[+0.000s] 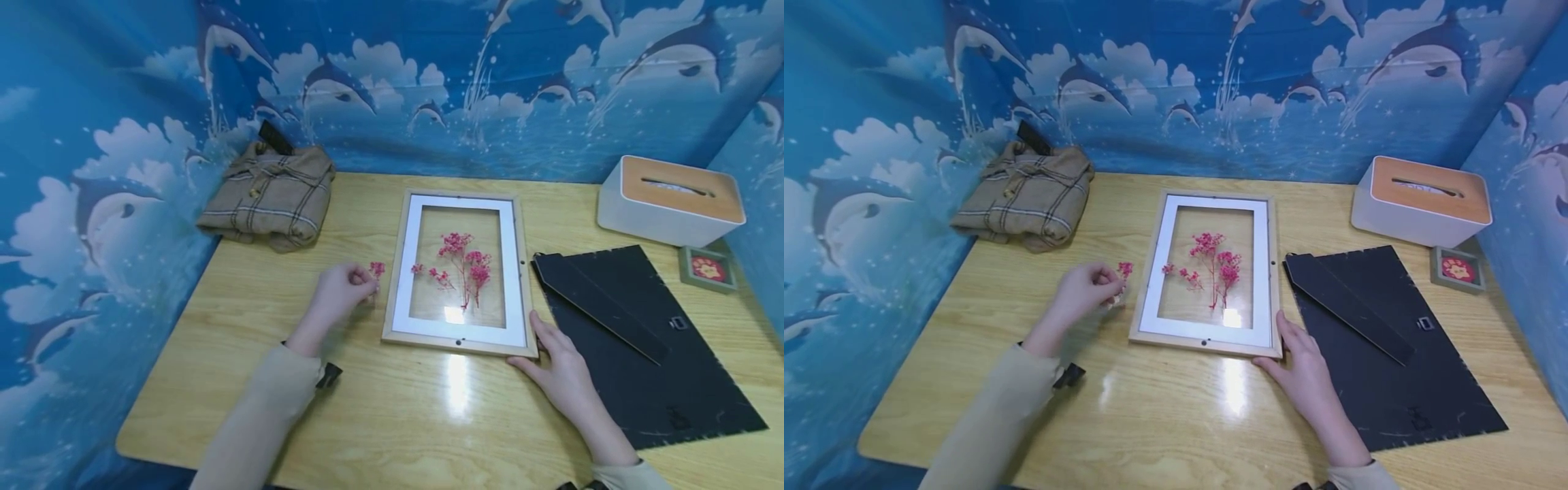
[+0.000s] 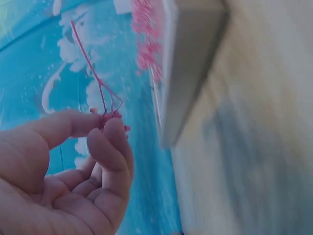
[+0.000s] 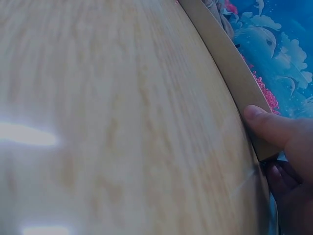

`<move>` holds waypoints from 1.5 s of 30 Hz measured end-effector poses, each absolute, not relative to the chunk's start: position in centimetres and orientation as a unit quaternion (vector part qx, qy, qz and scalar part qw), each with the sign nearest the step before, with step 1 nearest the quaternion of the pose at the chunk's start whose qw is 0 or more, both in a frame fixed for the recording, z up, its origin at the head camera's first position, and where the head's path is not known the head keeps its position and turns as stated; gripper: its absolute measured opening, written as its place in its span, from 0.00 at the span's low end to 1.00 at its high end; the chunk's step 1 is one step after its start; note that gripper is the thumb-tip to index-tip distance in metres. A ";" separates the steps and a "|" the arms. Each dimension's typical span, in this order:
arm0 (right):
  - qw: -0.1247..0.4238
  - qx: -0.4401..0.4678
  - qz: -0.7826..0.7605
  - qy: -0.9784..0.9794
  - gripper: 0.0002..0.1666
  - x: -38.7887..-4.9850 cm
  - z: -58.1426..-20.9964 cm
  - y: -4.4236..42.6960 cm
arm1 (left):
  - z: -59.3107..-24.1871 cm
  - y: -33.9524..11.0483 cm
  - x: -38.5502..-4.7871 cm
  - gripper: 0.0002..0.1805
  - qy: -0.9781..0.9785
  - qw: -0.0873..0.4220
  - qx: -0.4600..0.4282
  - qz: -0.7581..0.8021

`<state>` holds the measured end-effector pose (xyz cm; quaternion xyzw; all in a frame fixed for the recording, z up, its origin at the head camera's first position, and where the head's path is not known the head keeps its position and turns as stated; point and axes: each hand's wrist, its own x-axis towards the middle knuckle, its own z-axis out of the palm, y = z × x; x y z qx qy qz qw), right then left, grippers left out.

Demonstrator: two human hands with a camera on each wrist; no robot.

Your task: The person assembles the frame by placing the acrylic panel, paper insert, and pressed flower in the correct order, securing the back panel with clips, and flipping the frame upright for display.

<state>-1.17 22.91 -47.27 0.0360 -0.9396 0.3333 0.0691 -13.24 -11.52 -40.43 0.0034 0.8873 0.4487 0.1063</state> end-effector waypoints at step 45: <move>0.057 0.035 0.337 -0.939 0.52 -1.4 -47.2 23.0 | -38.6 -4.9 -16.5 0.07 0.893 0.143 0.047 0.425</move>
